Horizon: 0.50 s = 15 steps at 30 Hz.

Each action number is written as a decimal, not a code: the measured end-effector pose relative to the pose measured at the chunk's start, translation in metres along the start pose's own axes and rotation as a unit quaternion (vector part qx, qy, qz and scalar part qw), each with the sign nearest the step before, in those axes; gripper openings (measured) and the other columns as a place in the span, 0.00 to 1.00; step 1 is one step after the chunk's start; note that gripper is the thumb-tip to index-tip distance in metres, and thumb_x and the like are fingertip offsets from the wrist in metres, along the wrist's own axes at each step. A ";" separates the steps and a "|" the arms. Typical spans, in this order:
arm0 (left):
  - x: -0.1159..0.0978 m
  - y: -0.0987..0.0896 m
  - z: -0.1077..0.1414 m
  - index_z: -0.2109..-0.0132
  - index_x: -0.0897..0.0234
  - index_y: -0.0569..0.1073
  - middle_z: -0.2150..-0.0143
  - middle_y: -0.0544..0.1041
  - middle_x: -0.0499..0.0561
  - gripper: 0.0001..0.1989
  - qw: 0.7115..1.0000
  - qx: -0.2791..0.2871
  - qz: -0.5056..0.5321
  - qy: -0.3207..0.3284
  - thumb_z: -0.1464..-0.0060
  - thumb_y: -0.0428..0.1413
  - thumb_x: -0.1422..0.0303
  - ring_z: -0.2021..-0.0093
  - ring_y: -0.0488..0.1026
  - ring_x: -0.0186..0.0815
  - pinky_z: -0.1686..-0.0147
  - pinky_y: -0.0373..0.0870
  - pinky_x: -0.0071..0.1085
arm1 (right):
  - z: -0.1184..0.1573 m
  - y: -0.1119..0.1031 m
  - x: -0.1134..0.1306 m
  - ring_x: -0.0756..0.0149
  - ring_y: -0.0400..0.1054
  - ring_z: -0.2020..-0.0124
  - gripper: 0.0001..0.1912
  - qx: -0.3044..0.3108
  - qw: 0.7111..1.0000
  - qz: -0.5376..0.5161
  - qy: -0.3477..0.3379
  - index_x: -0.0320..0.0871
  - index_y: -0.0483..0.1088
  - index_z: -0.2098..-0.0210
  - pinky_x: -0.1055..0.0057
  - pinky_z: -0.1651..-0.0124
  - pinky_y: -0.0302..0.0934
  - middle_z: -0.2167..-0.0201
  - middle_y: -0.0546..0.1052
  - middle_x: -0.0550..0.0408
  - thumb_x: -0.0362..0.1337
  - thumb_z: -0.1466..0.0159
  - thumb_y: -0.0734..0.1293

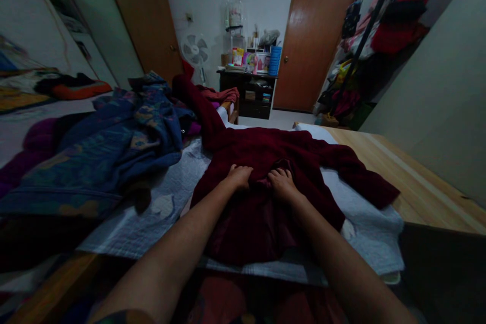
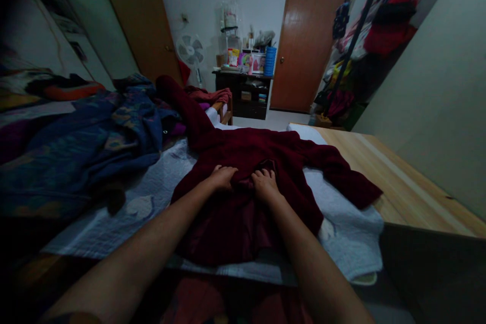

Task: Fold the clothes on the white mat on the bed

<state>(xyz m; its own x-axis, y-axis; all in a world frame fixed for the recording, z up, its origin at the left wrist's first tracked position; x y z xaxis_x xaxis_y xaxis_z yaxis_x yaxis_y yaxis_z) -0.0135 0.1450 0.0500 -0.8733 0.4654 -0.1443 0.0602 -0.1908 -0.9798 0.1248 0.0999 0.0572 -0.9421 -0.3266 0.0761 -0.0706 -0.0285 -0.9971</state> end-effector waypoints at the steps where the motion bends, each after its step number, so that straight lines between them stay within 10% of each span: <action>1: -0.001 -0.001 -0.002 0.44 0.60 0.70 0.45 0.75 0.58 0.31 1.000 -0.004 -0.005 0.002 0.57 0.63 0.63 0.44 0.71 0.48 0.40 0.59 0.46 | -0.002 -0.003 0.002 0.51 0.57 0.42 0.18 -0.007 1.000 0.010 -0.003 0.44 0.68 0.47 0.49 0.39 0.43 0.45 0.70 0.46 0.34 0.35 0.58; 15: -0.010 -0.035 0.014 0.51 0.63 0.72 0.55 0.77 0.58 0.16 0.990 -0.134 -0.042 -0.007 0.46 0.51 0.75 0.53 0.74 0.43 0.50 0.64 0.38 | -0.006 -0.031 0.000 0.55 0.58 0.54 0.13 -0.136 0.990 0.028 -0.005 0.42 0.70 0.57 0.64 0.53 0.50 0.56 0.72 0.47 0.28 0.42 0.62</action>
<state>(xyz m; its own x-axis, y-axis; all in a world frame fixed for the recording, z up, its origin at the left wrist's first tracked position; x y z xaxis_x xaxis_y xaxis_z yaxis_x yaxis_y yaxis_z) -0.0135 0.1345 0.0873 -0.8870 0.4578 -0.0611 0.1124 0.0856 -0.9900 0.1249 0.1061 0.0878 -0.9441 -0.3289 0.0195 -0.1052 0.2446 -0.9639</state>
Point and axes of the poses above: each hand's wrist, its own z-axis away from the middle knuckle, its own y-axis out of the palm, x = y × z, the point moved 7 cm from there along -z, towards the middle knuckle
